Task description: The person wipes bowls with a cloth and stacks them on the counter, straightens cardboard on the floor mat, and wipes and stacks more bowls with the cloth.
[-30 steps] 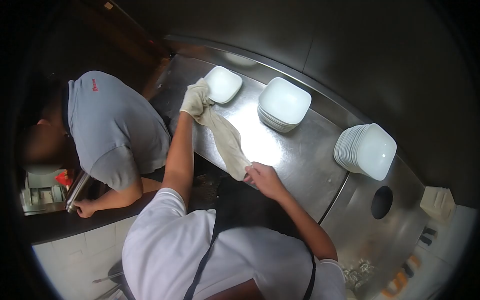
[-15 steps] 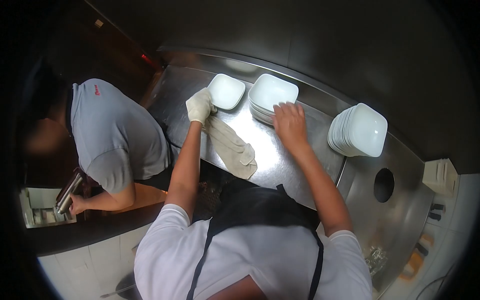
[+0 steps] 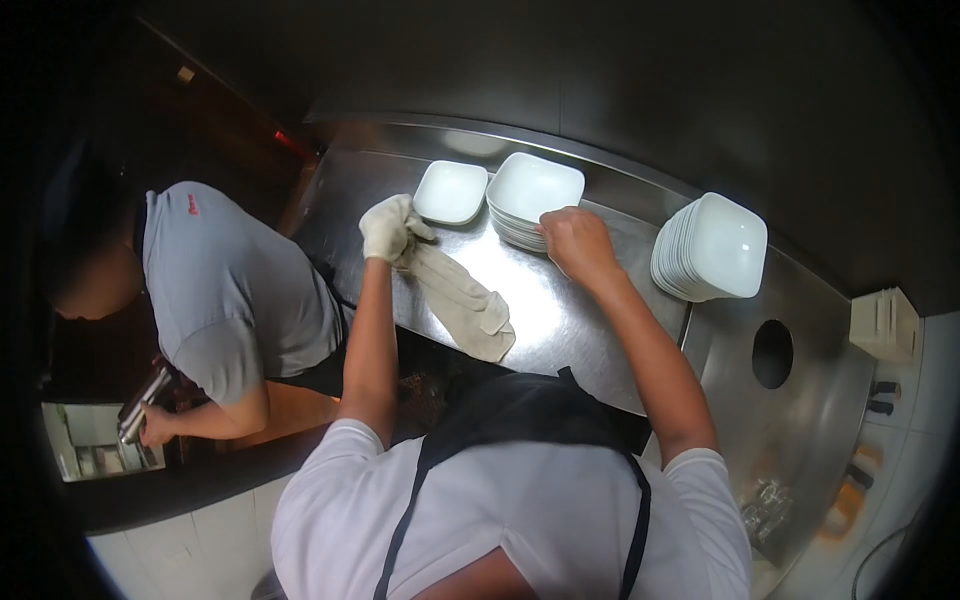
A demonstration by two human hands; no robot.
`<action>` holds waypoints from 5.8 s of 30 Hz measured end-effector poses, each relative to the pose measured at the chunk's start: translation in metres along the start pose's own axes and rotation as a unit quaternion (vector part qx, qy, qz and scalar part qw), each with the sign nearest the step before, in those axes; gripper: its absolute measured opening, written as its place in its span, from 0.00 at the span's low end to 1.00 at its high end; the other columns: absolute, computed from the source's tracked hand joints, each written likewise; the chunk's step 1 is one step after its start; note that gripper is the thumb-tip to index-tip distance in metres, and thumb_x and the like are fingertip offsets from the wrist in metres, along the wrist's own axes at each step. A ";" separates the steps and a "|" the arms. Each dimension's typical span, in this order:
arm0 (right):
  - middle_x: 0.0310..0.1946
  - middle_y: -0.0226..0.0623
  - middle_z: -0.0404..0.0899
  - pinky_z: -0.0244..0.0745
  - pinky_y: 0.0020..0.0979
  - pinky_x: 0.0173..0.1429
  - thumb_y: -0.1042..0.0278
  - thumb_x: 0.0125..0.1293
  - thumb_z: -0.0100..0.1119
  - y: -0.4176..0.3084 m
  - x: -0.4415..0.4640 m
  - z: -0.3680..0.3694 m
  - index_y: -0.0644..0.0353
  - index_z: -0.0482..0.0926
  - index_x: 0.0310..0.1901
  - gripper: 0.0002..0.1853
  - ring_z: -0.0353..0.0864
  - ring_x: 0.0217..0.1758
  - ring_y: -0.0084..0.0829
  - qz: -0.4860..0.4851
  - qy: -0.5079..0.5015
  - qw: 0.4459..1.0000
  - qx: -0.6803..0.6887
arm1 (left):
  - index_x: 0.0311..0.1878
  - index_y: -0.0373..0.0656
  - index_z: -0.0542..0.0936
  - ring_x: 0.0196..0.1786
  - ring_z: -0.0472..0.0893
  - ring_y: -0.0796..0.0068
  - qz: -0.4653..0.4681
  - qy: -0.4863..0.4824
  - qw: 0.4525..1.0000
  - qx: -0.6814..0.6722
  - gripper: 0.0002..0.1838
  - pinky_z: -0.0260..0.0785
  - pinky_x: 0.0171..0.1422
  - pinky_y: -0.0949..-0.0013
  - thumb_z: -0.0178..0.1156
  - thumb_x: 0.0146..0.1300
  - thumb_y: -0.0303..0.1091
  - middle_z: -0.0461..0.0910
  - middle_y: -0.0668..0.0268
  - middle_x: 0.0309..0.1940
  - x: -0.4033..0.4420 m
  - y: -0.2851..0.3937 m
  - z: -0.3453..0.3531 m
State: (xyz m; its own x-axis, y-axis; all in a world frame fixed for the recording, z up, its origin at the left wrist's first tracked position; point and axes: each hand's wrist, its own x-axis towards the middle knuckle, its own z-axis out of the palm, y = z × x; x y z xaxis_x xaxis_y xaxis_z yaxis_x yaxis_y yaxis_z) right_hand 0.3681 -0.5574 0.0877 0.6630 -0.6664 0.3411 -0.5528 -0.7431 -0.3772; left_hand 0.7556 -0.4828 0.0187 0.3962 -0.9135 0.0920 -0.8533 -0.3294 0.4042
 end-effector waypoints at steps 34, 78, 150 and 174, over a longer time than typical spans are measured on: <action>0.50 0.36 0.87 0.75 0.31 0.63 0.59 0.54 0.82 -0.007 -0.108 -0.084 0.63 0.83 0.60 0.32 0.82 0.55 0.26 0.135 -0.215 0.774 0.580 | 0.65 0.34 0.75 0.52 0.83 0.71 0.062 -0.024 0.636 -0.768 0.19 0.77 0.58 0.72 0.58 0.74 0.27 0.82 0.62 0.52 -0.172 0.291 -0.132; 0.35 0.51 0.82 0.76 0.53 0.39 0.67 0.65 0.65 -0.014 -0.018 -0.065 0.60 0.79 0.43 0.09 0.84 0.39 0.57 -0.108 -0.046 0.969 0.215 | 0.60 0.40 0.78 0.51 0.79 0.73 -0.003 0.149 0.748 -0.647 0.14 0.73 0.60 0.66 0.51 0.80 0.36 0.80 0.64 0.48 -0.128 0.292 -0.002; 0.40 0.37 0.88 0.81 0.40 0.52 0.62 0.77 0.60 0.083 0.036 0.041 0.62 0.85 0.47 0.12 0.87 0.44 0.31 0.372 0.170 0.851 0.330 | 0.46 0.42 0.83 0.49 0.84 0.72 0.013 0.102 0.962 -0.251 0.12 0.75 0.54 0.72 0.70 0.60 0.30 0.84 0.64 0.44 0.007 0.056 -0.022; 0.62 0.47 0.81 0.73 0.38 0.70 0.64 0.53 0.80 -0.063 0.042 0.043 0.64 0.79 0.64 0.36 0.79 0.66 0.39 0.269 -0.020 0.856 0.441 | 0.68 0.39 0.74 0.62 0.80 0.67 0.009 -0.169 0.734 -0.658 0.20 0.73 0.67 0.66 0.48 0.81 0.40 0.80 0.58 0.60 0.003 0.156 -0.100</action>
State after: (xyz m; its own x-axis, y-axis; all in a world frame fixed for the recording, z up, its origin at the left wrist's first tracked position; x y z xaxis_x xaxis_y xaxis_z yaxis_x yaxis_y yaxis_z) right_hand 0.4527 -0.5363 0.0885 0.4593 -0.8815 -0.1096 -0.1997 0.0178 -0.9797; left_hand 0.6579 -0.5125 0.1730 0.0932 -0.9951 -0.0327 0.2977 -0.0034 0.9547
